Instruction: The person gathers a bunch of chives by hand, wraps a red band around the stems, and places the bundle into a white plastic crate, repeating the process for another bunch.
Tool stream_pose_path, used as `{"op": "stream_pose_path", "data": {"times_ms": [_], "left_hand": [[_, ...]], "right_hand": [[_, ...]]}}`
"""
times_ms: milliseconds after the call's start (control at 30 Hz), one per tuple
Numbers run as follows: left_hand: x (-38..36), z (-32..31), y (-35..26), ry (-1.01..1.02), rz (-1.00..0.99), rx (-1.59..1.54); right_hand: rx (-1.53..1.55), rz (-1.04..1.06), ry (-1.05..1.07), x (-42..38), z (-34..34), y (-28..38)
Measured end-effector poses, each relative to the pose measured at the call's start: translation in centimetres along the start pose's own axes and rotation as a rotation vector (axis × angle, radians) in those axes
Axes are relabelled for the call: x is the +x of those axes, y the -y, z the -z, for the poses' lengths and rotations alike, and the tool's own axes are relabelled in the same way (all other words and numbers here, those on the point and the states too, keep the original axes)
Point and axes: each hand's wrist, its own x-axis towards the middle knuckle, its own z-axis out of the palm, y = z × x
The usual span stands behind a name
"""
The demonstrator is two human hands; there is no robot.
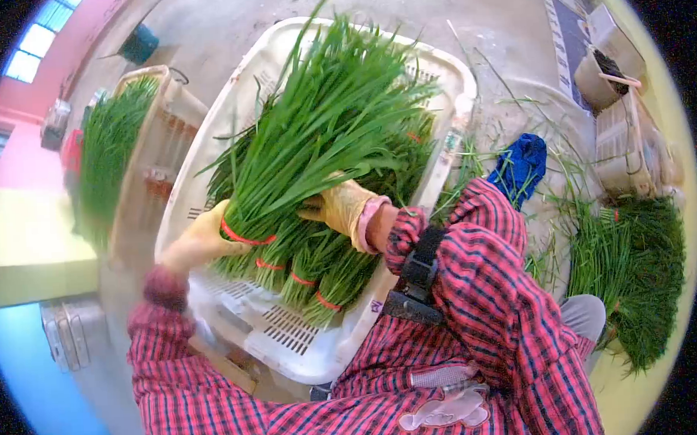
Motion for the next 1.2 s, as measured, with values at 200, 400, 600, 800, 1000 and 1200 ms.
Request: {"op": "stream_pose_path", "data": {"times_ms": [200, 400, 600, 800, 1000, 1200], "left_hand": [[2.3, -1.8, 8.9, 0.020, 0.234, 0.259], [4.2, -3.3, 11.3, 0.153, 0.257, 0.325], [4.8, -3.3, 11.8, 0.113, 0.256, 0.261], [6.9, -3.3, 14.7, 0.387, 0.248, -0.061], [7.9, -4.7, 16.9, 0.515, 0.294, -0.360], [7.7, -5.9, 16.5, 0.562, 0.372, -0.508]], "right_hand": [[2.327, -0.740, 0.535, 2.3, -2.0, 2.4], [1.746, -0.396, 0.329, 4.6, 3.6, 3.1], [0.573, 0.006, -0.280, 7.3, 3.0, 1.6], [0.481, -0.010, -0.083, 8.1, -1.8, 0.1], [0.472, 0.008, -0.088, 9.5, -3.3, -1.0], [0.485, 0.006, -0.105, 10.0, -3.7, -1.6]]}}
